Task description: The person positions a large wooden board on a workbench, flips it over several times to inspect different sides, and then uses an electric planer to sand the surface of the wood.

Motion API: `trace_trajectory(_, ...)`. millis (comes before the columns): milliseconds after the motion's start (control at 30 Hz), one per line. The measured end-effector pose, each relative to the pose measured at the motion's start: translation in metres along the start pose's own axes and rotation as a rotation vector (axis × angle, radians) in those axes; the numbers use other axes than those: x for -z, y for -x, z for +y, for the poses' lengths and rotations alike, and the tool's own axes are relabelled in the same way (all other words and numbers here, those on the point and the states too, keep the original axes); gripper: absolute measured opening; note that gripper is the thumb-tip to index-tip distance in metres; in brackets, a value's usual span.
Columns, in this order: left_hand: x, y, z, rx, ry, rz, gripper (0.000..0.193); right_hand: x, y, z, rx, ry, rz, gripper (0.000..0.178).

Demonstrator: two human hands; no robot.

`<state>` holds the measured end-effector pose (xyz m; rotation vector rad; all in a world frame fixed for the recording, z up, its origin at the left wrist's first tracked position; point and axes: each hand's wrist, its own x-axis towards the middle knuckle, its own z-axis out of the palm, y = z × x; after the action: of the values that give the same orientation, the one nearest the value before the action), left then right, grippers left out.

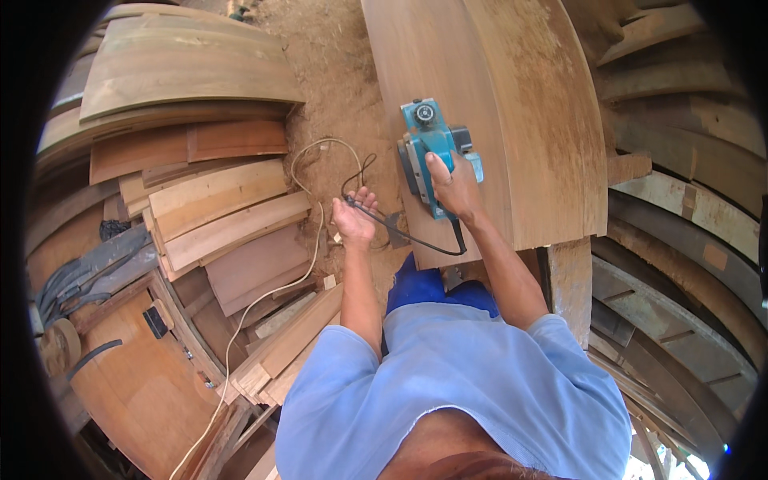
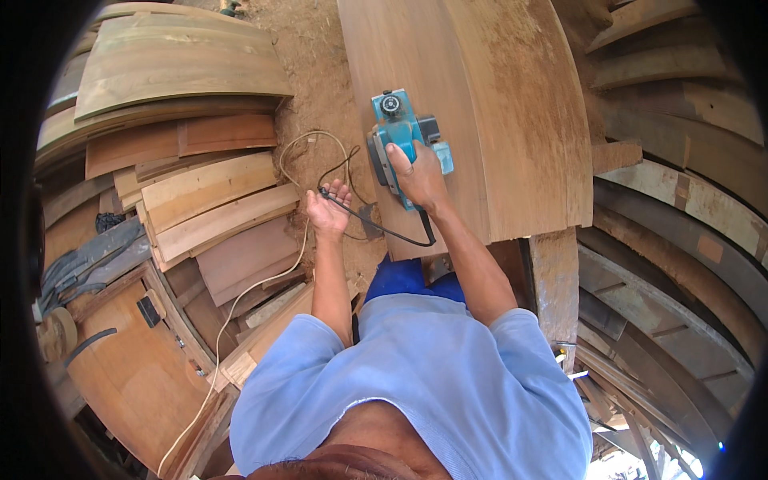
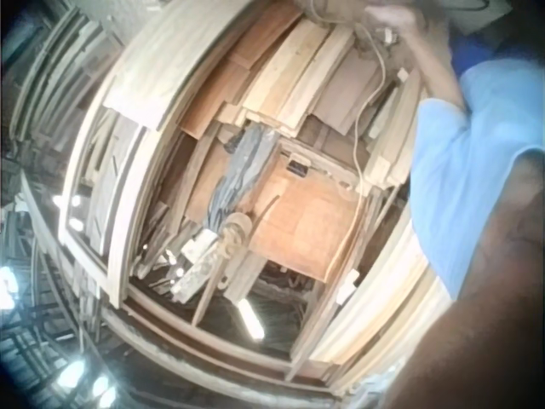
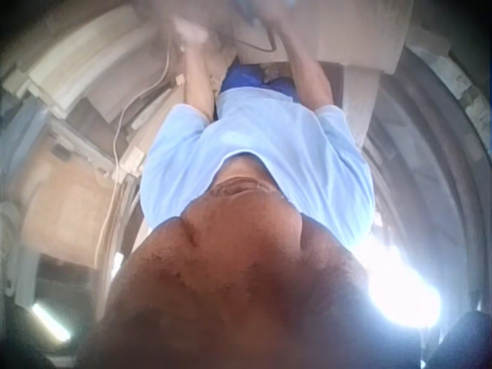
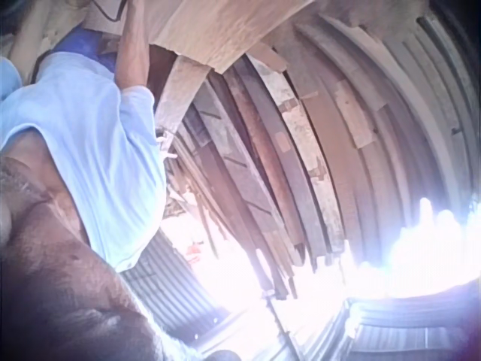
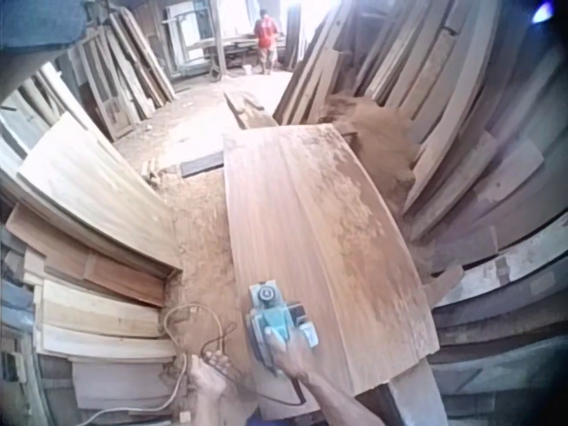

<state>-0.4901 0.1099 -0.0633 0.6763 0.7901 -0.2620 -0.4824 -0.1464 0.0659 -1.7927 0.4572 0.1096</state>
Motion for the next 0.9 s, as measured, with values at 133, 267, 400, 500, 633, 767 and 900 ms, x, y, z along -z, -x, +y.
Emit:
trace_trajectory(133,-0.031,-0.009,-0.014,-0.012,-0.071,0.030,0.052,-0.002,-0.038,-0.013,0.003,-0.016,0.024,0.057)
trace_trajectory(267,-0.051,-0.021,-0.035,-0.053,-0.280,0.018,0.065,-0.008,-0.077,-0.032,0.006,-0.046,0.036,0.058)
trace_trajectory(400,-0.083,-0.016,-0.068,-0.109,-0.549,0.093,0.078,-0.011,-0.118,-0.043,0.012,-0.099,0.060,0.059)
trace_trajectory(500,-0.069,-0.036,-0.082,-0.275,-0.529,-0.042,0.079,-0.017,-0.144,-0.059,-0.010,-0.128,0.046,0.060)
trace_trajectory(633,-0.071,-0.025,-0.100,-0.369,-1.077,-0.021,0.075,-0.018,-0.186,-0.075,-0.014,-0.162,0.047,0.060)
trace_trajectory(767,-0.099,-0.003,-0.085,-0.449,-1.063,0.035,0.077,-0.023,-0.229,-0.095,0.000,-0.198,0.046,0.059)
trace_trajectory(900,-0.105,-0.001,-0.085,-0.526,-1.053,0.020,0.079,-0.029,-0.280,-0.115,0.005,-0.194,0.063,0.060)
